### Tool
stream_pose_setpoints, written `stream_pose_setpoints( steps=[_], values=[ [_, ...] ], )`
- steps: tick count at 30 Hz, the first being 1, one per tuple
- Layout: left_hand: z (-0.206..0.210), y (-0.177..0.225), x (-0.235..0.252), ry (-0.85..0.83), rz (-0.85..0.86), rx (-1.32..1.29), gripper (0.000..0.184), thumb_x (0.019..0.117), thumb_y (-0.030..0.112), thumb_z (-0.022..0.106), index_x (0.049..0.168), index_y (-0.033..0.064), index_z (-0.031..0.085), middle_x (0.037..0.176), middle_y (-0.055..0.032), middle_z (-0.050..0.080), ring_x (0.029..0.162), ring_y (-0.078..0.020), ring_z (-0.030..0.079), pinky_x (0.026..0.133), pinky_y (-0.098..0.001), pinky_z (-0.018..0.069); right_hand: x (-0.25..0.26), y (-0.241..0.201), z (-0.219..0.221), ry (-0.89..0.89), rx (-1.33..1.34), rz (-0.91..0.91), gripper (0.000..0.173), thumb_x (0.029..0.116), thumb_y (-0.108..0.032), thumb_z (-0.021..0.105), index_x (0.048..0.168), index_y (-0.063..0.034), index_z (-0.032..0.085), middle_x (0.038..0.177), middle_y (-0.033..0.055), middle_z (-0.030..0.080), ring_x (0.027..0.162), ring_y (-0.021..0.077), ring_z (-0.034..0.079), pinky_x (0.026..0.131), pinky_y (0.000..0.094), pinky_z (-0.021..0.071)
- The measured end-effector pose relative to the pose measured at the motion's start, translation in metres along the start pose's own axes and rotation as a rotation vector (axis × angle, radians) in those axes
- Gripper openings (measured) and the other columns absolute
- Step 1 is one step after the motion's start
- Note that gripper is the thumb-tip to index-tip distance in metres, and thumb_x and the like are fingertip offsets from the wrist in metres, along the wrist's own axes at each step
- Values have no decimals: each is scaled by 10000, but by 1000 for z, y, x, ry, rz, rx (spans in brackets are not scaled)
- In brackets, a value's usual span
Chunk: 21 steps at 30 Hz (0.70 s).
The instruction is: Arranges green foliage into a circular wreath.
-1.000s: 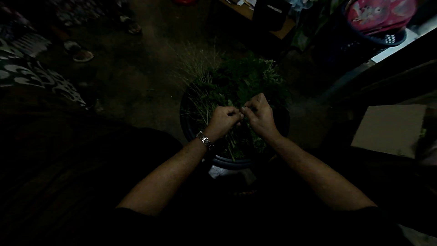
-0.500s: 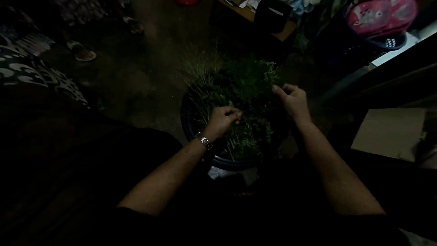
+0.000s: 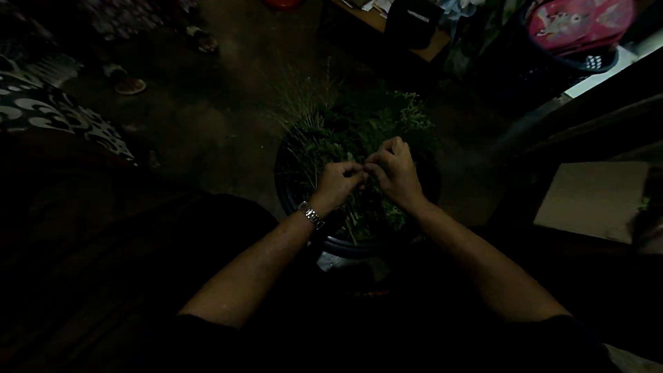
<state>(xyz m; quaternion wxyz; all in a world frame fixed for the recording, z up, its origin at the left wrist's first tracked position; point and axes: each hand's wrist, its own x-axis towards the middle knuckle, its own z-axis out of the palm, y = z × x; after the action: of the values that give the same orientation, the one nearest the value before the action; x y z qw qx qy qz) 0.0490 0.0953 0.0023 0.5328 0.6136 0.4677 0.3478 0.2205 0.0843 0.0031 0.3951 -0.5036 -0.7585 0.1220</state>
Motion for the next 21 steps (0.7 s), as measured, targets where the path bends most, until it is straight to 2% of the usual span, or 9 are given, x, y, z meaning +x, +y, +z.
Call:
stream_pose_setpoints(
  steps=[3, 6, 8, 11, 12, 14, 16, 18, 21],
  values=[
    [-3, 3, 0, -21, 32, -9, 106, 993, 59, 640, 1020, -23, 701, 850, -38, 682, 728, -52, 637, 709, -219, 556, 0, -3, 1, 32, 16, 83, 165, 987, -144, 641, 960, 0, 714, 1045, 195, 611, 1029, 367, 587, 883, 546, 470],
    [-5, 7, -1, -22, 17, 1, 99, 993, 58, 641, 1011, -17, 703, 846, -28, 679, 722, -38, 632, 712, -210, 553, 8, -1, -15, 131, -19, 121, 258, 1032, -179, 566, 1016, 43, 694, 1071, 224, 624, 1055, 371, 608, 917, 556, 485],
    [-5, 3, -1, -26, 1, -21, 117, 1000, 67, 634, 1029, -22, 704, 871, -42, 688, 745, -51, 645, 738, -227, 564, 16, -1, -37, 178, -4, 220, 341, 1077, -206, 468, 1019, 63, 669, 1046, 202, 609, 1031, 303, 597, 924, 467, 494],
    [-7, 0, 1, -2, 36, -81, 124, 1004, 76, 628, 1034, -14, 708, 881, -37, 694, 766, -61, 658, 756, -239, 573, 20, -2, -56, 123, 45, 479, 566, 1129, -365, 269, 917, 17, 629, 776, 74, 552, 715, 151, 546, 677, 364, 475],
    [-7, -1, 1, 5, 51, -101, 120, 1003, 68, 626, 1032, -16, 706, 877, -32, 692, 763, -62, 658, 756, -242, 575, 17, 0, -57, 54, 100, 551, 595, 1125, -430, 291, 929, 15, 634, 792, 75, 565, 715, 139, 545, 680, 356, 474],
    [-5, -2, 2, 14, 62, -129, 114, 1001, 55, 626, 1039, -24, 699, 877, -31, 688, 762, -64, 660, 756, -244, 580, 14, 2, -53, -112, 227, 658, 565, 1097, -467, 414, 1131, 35, 670, 1048, 153, 649, 912, 195, 607, 837, 421, 509],
    [-2, -2, 2, 15, 61, -134, 107, 997, 48, 630, 1036, -23, 700, 880, -28, 690, 760, -56, 661, 753, -238, 581, 11, 0, -42, -178, 322, 674, 438, 1060, -402, 555, 1238, -19, 671, 1181, 124, 668, 1012, 169, 628, 905, 392, 512],
    [1, -1, -1, 1, 56, -101, 104, 995, 50, 636, 1035, -21, 701, 879, -30, 688, 757, -48, 653, 748, -226, 574, 8, -2, -30, -146, 395, 616, 361, 1023, -315, 645, 1238, -26, 672, 1142, 92, 690, 963, 114, 634, 869, 323, 522],
    [5, 1, -5, -31, 49, -37, 116, 1003, 59, 632, 1060, -15, 700, 883, -33, 687, 755, -51, 643, 745, -224, 562, 7, -5, -15, 27, 482, 594, 183, 993, -185, 686, 1053, -12, 691, 924, 6, 672, 802, -2, 597, 756, 190, 502]
  ],
)
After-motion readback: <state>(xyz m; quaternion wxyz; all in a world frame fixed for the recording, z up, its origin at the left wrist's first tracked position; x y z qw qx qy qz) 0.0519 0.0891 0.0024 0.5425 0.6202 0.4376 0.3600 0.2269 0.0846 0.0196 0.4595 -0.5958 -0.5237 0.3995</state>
